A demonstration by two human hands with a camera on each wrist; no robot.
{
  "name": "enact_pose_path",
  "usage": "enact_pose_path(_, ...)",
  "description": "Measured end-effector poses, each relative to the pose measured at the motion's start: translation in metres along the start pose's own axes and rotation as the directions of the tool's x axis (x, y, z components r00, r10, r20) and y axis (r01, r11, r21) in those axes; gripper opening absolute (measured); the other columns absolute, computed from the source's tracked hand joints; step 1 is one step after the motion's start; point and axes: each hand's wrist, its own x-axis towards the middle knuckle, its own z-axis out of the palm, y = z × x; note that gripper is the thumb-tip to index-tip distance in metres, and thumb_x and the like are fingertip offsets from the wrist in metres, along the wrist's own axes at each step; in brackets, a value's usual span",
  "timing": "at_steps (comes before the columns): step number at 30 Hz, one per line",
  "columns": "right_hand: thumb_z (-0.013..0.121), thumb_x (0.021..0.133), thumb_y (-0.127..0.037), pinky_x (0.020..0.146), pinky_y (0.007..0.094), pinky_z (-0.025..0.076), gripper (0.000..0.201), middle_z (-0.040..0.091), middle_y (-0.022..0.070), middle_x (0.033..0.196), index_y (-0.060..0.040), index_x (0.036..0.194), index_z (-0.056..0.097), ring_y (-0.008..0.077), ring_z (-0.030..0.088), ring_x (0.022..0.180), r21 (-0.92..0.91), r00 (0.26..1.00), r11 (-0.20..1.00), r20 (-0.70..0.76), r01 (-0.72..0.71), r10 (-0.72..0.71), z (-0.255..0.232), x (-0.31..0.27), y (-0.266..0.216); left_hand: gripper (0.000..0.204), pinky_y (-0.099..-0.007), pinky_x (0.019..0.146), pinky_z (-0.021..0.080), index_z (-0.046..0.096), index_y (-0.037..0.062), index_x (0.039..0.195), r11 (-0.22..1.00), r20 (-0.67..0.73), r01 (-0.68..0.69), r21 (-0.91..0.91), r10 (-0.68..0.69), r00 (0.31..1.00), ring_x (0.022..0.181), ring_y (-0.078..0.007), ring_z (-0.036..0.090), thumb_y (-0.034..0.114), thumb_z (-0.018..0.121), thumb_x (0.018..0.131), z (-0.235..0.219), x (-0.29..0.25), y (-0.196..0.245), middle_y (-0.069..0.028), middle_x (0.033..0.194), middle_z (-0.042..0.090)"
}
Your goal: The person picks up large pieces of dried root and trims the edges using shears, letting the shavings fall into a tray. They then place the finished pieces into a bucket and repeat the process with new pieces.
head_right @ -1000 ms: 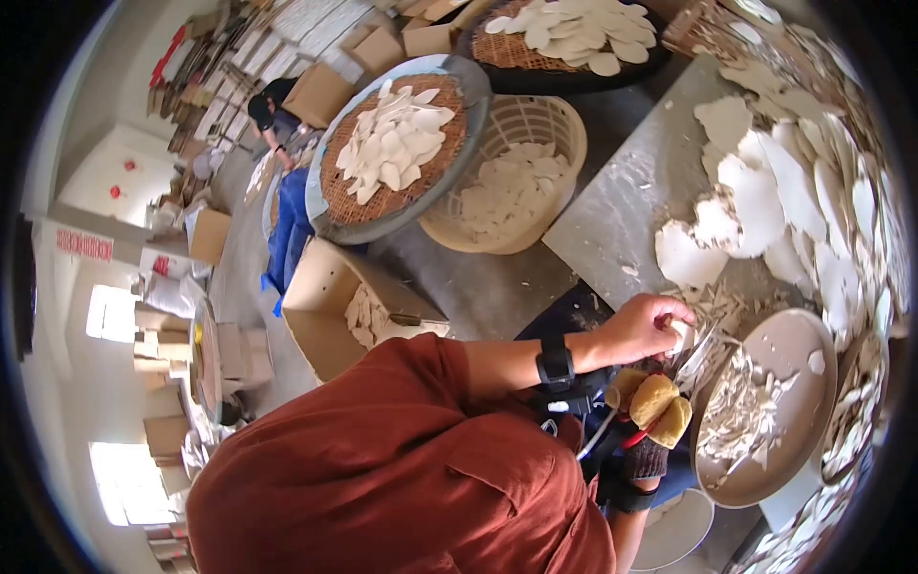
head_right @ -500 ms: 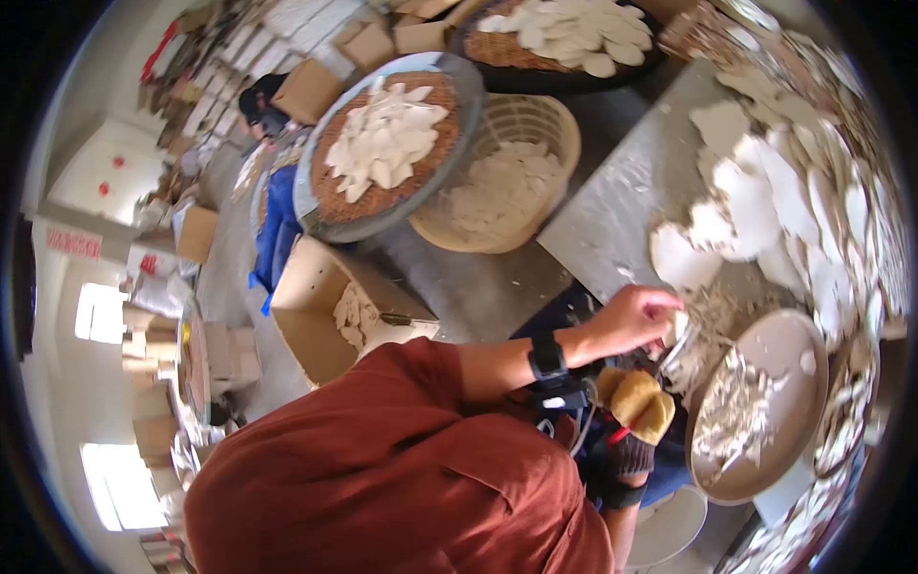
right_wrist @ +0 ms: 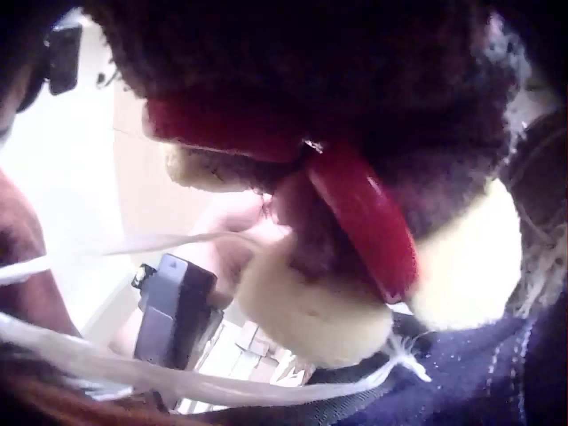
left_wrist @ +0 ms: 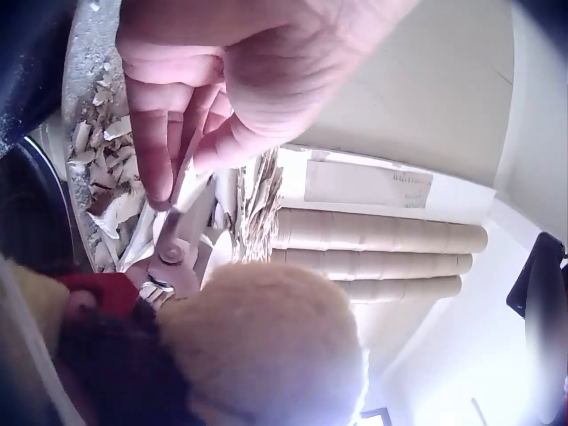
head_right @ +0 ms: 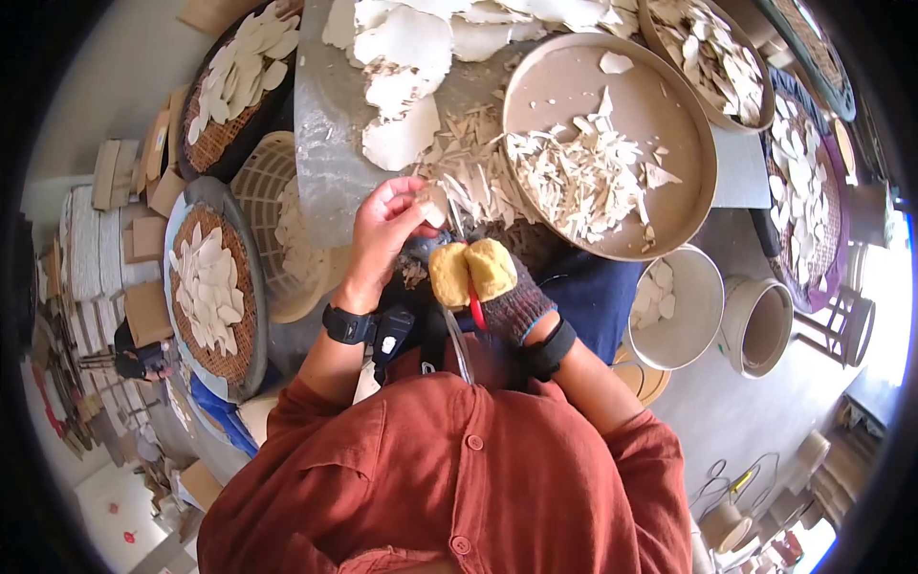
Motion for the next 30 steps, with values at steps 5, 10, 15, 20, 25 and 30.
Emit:
enact_pose_path(5, 0.068, 0.067, -0.026, 0.075, 0.0402, 0.048, 0.033, 0.062, 0.0117, 0.088, -0.0076, 0.093, 0.062, 0.0324, 0.059, 0.082, 0.108, 0.994, 0.993, -0.095, -0.049, 0.060, 0.004, 0.004, -0.002, 0.026, -0.0258, 0.063, 0.053, 0.052, -0.0033, 0.105, 0.987, -0.206, -0.121, -0.104, 0.097, 0.974, 0.069, -0.0156, 0.064, 0.004, 0.062, 0.083, 0.013, 0.001, -0.004, -0.0108, 0.085, 0.063)
enact_pose_path(10, 0.070, 0.065, -0.028, 0.072, 0.0394, 0.049, 0.033, 0.062, 0.0126, 0.085, -0.0060, 0.088, 0.061, 0.0324, 0.059, 0.080, 0.069, 0.983, 0.981, -0.024, -0.181, 0.183, 0.003, 0.002, -0.007, 0.022, -0.0254, 0.061, 0.052, 0.052, -0.0011, 0.099, 0.986, -0.257, -0.078, -0.147, 0.039, 0.966, 0.068, -0.0160, 0.064, 0.003, 0.064, 0.080, 0.015, 0.007, -0.016, -0.0109, 0.082, 0.064)
enact_pose_path(15, 0.068, 0.067, -0.021, 0.071, 0.0373, 0.049, 0.026, 0.062, 0.0116, 0.086, -0.0072, 0.088, 0.062, 0.0316, 0.059, 0.081, 0.287, 0.971, 0.939, -0.085, -0.190, 0.223, 0.009, 0.000, -0.005, 0.020, -0.0256, 0.064, 0.052, 0.053, 0.0006, 0.097, 0.985, -0.229, -0.059, -0.164, 0.020, 0.973, 0.068, -0.0162, 0.063, 0.003, 0.065, 0.081, 0.011, 0.006, -0.013, -0.0110, 0.084, 0.064)
enact_pose_path(20, 0.070, 0.067, -0.018, 0.076, 0.0365, 0.048, 0.028, 0.063, 0.0106, 0.090, -0.0070, 0.092, 0.062, 0.0295, 0.059, 0.085, 0.328, 0.984, 0.931, -0.016, -0.163, 0.178, 0.010, -0.002, 0.000, 0.013, -0.0259, 0.065, 0.053, 0.056, 0.0011, 0.094, 0.997, -0.130, -0.025, -0.070, 0.016, 0.991, 0.070, -0.0151, 0.063, 0.005, 0.062, 0.083, 0.008, 0.006, -0.004, -0.0107, 0.085, 0.065)
enact_pose_path(25, 0.073, 0.062, -0.023, 0.074, 0.0359, 0.049, 0.038, 0.064, 0.0091, 0.090, -0.0084, 0.095, 0.061, 0.0290, 0.061, 0.082, 0.094, 0.994, 0.989, -0.010, -0.111, 0.112, -0.005, 0.009, -0.015, 0.014, -0.0253, 0.062, 0.053, 0.057, 0.0004, 0.095, 0.997, -0.119, -0.001, -0.074, -0.008, 0.993, 0.070, -0.0148, 0.063, 0.006, 0.061, 0.084, 0.001, 0.010, -0.009, -0.0107, 0.085, 0.065)
enact_pose_path(30, 0.059, 0.083, -0.011, 0.072, 0.0306, 0.050, 0.012, 0.064, 0.0098, 0.087, -0.0016, 0.092, 0.061, 0.0215, 0.063, 0.081, 0.594, 0.913, 0.714, 0.095, -0.371, 0.396, 0.012, -0.013, -0.002, 0.018, -0.0276, 0.063, 0.055, 0.055, -0.0007, 0.098, 0.999, -0.148, -0.054, 0.008, 0.054, 0.988, 0.069, -0.0180, 0.064, 0.006, 0.062, 0.083, -0.041, 0.002, 0.011, -0.0129, 0.089, 0.064)
